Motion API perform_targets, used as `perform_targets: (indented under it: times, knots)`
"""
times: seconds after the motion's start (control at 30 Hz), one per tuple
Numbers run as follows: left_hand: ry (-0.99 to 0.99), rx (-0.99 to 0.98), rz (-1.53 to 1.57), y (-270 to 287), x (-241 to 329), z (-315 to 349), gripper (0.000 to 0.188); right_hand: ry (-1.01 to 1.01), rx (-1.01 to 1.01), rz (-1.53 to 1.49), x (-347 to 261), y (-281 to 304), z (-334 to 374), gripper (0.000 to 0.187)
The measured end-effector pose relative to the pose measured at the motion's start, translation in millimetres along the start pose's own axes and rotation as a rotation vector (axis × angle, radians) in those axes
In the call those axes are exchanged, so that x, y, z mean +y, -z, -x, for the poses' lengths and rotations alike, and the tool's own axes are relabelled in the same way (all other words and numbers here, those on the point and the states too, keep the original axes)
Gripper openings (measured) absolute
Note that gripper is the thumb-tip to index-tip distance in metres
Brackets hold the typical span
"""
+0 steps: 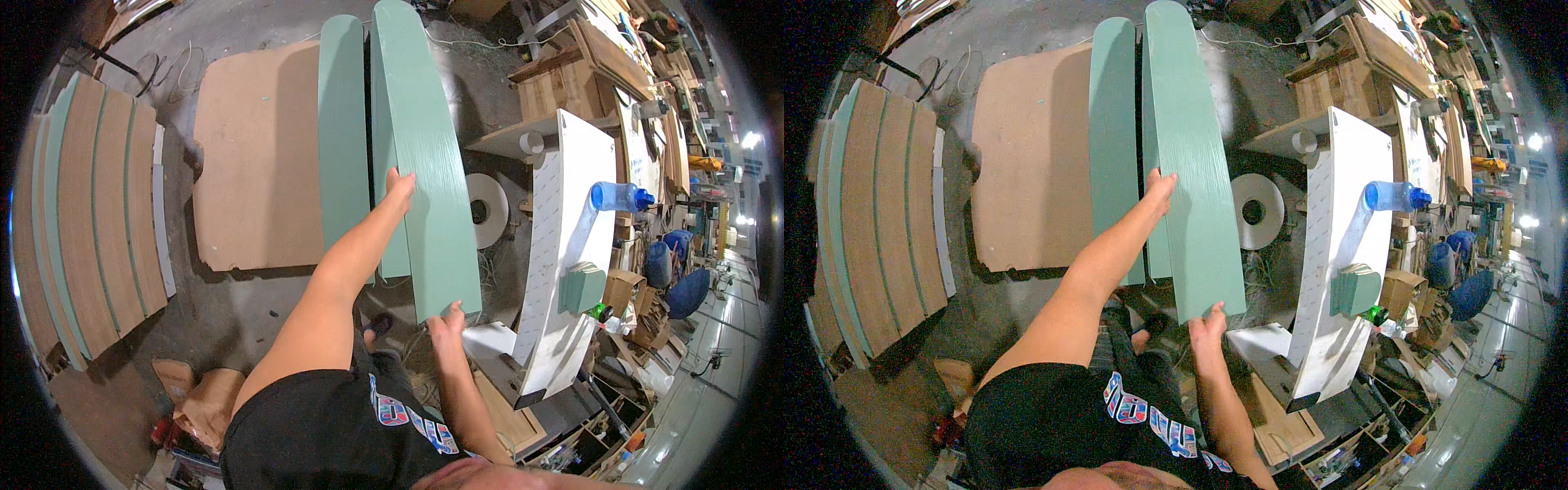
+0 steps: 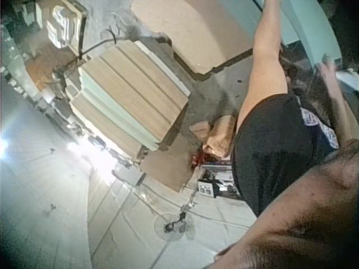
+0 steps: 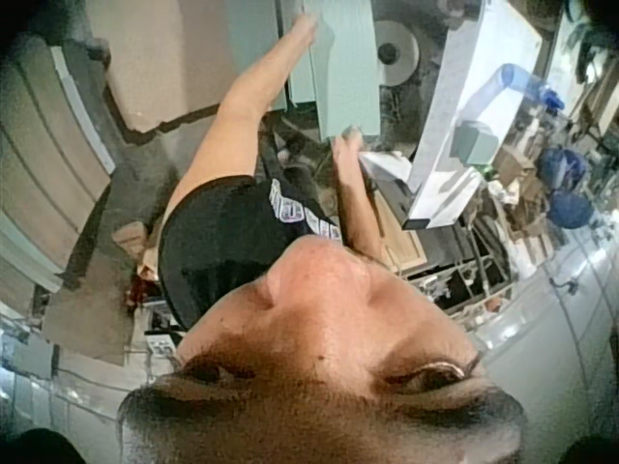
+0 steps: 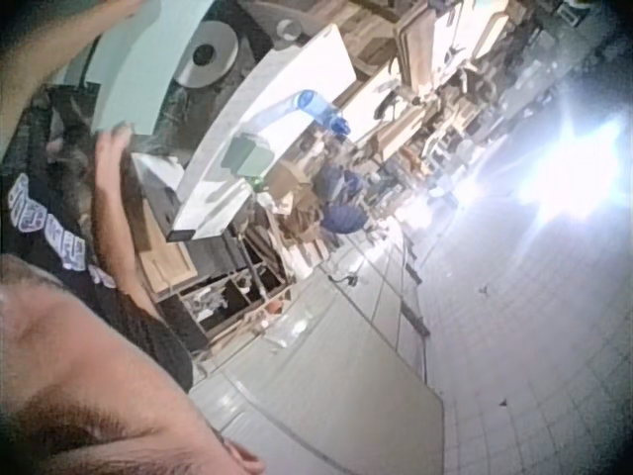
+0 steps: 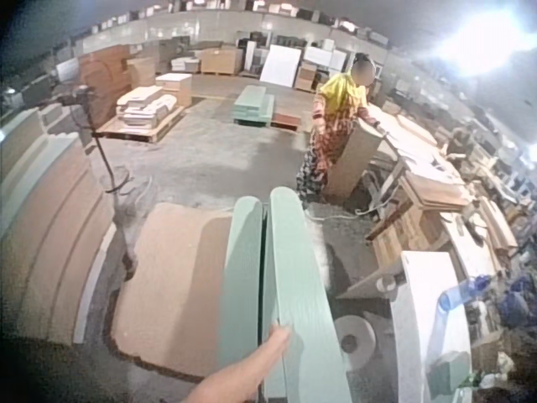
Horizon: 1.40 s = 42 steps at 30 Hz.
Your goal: The person uses a heat gun to apply heat to the surface of a light green furniture panel, then moves several panels onto a workstation for inspection and surface smoothing by hand.
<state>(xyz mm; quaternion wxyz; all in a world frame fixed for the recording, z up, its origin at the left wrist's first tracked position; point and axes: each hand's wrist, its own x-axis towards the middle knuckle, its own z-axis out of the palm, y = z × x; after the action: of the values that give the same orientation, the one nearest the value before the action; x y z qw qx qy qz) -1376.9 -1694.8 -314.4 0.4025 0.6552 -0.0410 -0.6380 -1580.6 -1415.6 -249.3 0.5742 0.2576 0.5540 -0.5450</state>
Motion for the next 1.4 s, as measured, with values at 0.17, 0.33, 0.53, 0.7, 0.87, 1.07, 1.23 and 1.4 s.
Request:
perform_targets:
  times: [0.17,0.33,0.53,0.7,0.87,1.07,1.23,1.4]
  knots:
    - [-0.07,-0.033,-0.121,23,-38,17,0.06,0.024,0.077,0.074,18,-15,-30,0.052]
    - [-0.075,-0.014,-0.296,46,-95,48,0.063,0.012,0.154,0.179,24,-17,-50,0.048]
    - [-0.029,-0.066,-0.224,92,-197,90,0.05,-0.12,0.058,0.412,27,16,-95,0.042]
    - [0.003,0.117,-0.015,153,-320,139,0.039,-0.193,-0.178,0.326,45,43,-141,0.044]
    - [0.259,0.309,0.055,204,-431,191,0.029,-0.143,-0.204,0.421,62,62,-192,0.043]
    - [0.149,0.414,-0.135,217,-486,215,0.025,-0.135,-0.153,0.557,80,73,-232,0.044]
    - [0.232,0.415,-0.467,212,-469,224,0.027,-0.048,-0.074,0.812,78,76,-245,0.045]
    - [0.153,0.424,-0.364,222,-478,211,0.027,0.014,0.027,0.992,86,77,-247,0.053]
